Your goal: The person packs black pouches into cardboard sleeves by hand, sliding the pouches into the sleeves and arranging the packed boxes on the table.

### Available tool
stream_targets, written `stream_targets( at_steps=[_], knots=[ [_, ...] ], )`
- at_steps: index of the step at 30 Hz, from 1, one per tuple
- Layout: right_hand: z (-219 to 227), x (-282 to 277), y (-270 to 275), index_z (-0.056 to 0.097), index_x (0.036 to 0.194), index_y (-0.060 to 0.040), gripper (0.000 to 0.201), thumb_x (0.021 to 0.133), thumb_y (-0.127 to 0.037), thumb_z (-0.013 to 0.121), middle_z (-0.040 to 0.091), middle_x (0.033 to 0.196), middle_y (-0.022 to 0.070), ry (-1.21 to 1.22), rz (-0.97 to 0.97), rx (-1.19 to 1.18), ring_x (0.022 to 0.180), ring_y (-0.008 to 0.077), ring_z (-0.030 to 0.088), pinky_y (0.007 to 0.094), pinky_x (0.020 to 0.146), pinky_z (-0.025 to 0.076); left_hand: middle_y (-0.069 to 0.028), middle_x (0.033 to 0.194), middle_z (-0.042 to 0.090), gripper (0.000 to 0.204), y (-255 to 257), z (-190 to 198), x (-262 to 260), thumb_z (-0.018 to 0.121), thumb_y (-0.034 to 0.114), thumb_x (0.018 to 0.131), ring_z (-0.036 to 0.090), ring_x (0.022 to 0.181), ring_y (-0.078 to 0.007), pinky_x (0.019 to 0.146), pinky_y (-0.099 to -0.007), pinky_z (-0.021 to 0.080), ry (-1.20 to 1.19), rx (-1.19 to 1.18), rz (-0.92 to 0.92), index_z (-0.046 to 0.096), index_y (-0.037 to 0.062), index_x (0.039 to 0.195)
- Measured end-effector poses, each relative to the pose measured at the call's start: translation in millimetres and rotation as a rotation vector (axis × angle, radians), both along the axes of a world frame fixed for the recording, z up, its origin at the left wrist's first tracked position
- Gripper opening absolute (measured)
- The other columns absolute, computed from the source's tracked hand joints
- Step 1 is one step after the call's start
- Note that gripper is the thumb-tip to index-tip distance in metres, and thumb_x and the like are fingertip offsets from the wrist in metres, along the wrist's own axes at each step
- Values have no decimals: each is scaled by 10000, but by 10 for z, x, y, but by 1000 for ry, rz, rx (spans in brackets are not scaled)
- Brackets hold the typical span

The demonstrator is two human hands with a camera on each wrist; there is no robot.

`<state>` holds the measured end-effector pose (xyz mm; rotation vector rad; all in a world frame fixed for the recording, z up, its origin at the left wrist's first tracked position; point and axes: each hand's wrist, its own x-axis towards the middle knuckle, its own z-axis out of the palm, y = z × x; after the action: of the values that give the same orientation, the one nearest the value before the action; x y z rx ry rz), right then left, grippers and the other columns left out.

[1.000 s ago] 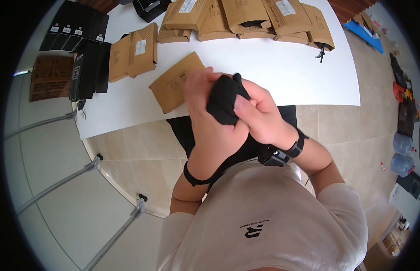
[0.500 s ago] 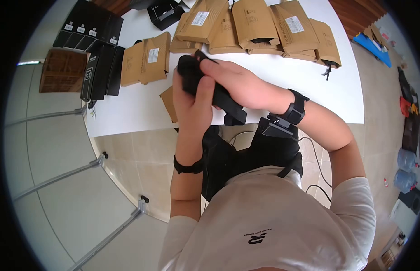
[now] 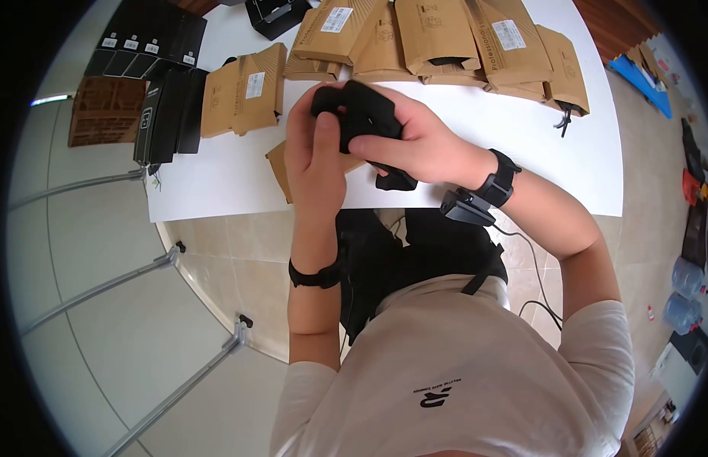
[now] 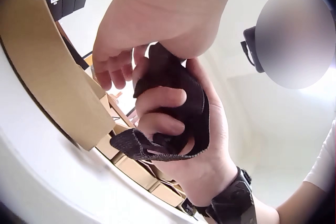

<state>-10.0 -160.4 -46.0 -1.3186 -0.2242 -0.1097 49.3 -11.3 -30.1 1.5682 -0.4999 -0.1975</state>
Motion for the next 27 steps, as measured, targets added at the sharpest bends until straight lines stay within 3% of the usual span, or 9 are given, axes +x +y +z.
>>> stream_targets(
  at_steps=[2,4,6,7,8,10,11,24,27],
  knots=[
    [-2,11,-39,463,1389,-76,515,908,-57,646,613,932,5,45,31,50,662,63,560,221,575,473,-98,1237,566,362,78,-56,6,467,157,1018,548,1086,-165,953,-308,441,-34,-107,-51,460,-8,1340],
    [12,47,-114,532,1335,-66,445,910,-109,659,629,882,-10,92,64,95,651,58,559,218,566,467,-91,1305,541,400,279,-155,42,449,209,1013,499,1202,-167,984,-309,413,-26,-19,84,485,-13,1344],
    [25,106,-223,573,1268,-62,361,919,-121,645,617,804,-36,148,23,109,611,47,532,214,533,437,-148,1327,515,527,472,-167,73,655,187,899,504,1209,-246,1037,-360,382,-308,168,23,461,-11,1347],
    [24,130,-263,607,1205,-56,293,924,-131,638,618,808,-30,106,-30,70,589,50,521,219,516,428,-173,1361,486,695,589,-130,128,779,196,758,470,1259,-321,1045,-416,386,-520,476,56,465,0,1347],
    [4,168,-320,618,1178,-55,267,926,-140,636,618,809,-28,116,-46,32,573,52,512,219,514,430,-173,1361,486,695,655,-128,146,779,196,758,470,1259,-321,1045,-416,386,-515,472,38,465,0,1347],
    [24,182,-357,624,1169,-53,264,921,-142,643,620,814,-28,144,-112,39,570,54,511,218,516,433,-190,1400,453,770,751,-161,159,821,197,686,434,1287,-382,1054,-463,382,-702,802,43,471,16,1347],
    [49,174,-355,627,1158,-58,255,921,-151,646,615,802,-29,152,-144,40,570,54,512,219,519,437,-200,1428,427,806,793,-192,161,839,215,656,426,1296,-398,1056,-474,383,-648,827,25,472,25,1348],
    [-4,171,-352,614,1171,-73,304,928,-253,646,609,773,-10,157,-159,-150,553,70,544,222,518,458,-158,1338,459,880,941,-553,336,855,126,624,452,1240,-343,1050,-426,384,-556,624,77,427,36,1387],
    [24,143,-359,599,1215,-85,319,939,-240,641,605,779,-16,168,-185,-165,546,63,526,218,509,445,-148,1356,438,958,981,-545,376,859,71,585,437,1260,-312,1065,-415,371,-533,567,234,380,26,1414]
  ],
)
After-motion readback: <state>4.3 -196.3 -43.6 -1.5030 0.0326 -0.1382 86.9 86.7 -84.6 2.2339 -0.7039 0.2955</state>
